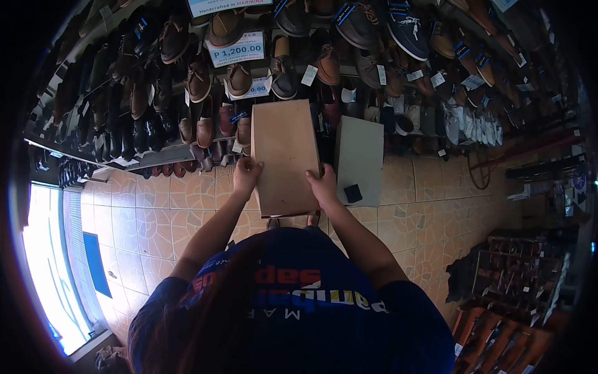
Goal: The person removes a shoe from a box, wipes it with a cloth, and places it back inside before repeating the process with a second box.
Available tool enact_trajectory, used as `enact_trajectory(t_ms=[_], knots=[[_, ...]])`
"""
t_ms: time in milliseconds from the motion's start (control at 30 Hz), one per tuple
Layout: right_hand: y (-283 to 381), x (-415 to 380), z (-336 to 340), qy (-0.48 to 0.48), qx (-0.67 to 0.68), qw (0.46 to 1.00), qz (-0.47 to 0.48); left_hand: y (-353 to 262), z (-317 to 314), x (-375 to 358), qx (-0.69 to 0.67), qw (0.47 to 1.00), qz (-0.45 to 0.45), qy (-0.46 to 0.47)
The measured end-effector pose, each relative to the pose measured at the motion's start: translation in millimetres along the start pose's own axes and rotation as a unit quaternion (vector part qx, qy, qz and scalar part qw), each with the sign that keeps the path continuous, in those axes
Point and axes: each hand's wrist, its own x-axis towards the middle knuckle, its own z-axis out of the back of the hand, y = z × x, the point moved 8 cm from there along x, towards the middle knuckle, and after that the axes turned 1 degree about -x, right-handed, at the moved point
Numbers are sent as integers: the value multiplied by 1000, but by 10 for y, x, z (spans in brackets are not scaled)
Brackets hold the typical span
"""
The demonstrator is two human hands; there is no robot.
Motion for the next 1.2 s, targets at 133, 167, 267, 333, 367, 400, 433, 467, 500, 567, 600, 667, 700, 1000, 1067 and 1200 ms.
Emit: enact_trajectory(t_ms=[133, 167, 267, 333, 367, 400, 433, 467, 500, 567, 600, 667, 700, 1000, 1067, 1200], knots=[[-305, 153, -61, -11, 3, 998, -65, 214, -68, 92, -3, 999, 23, -28], [-292, 157, -54, -10, -16, 998, -59, 258, -85, 107, -5, 999, 19, -35], [-395, 78, -19, -1, -12, 998, -58, 229, -106, -16, -25, 999, 37, 11], [-567, 7, -18, 32, 2, 997, -74, 416, -179, -55, 7, 999, 31, 18], [-672, -61, -26, 60, 4, 994, -89, 525, -215, -74, 22, 999, 28, 21], [-724, -139, -32, 87, 6, 991, -105, 535, -191, -137, 28, 999, 28, 28], [-747, -203, -19, 104, -14, 990, -98, 611, -204, -156, 4, 997, 58, 46], [-774, -273, -5, 121, -34, 988, -93, 694, -202, -167, -20, 994, 88, 65], [-769, -341, 0, 138, -53, 985, -86, 800, -205, -170, -45, 988, 118, 83], [-864, -507, 38, 154, -71, 975, -142, 942, -257, -235, -19, 982, 115, 150], [-896, -589, 42, 162, -80, 969, -170, 963, -260, -307, -1, 976, 119, 183], [-921, -728, 29, 167, -20, 961, -218, 1027, -293, -429, -13, 959, 168, 228], [-929, -770, 17, 168, 11, 956, -240, 1045, -308, -419, -37, 959, 164, 229], [-1303, -775, -242, 275, 188, 876, -349, 1030, -381, -593, -222, 879, 278, 318], [-1322, -718, -193, 263, 184, 890, -325, 1093, -420, -571, -242, 874, 285, 309], [-1001, -727, -273, 328, 218, 903, -170, 1051, -513, -577, -283, 850, 281, 344]])
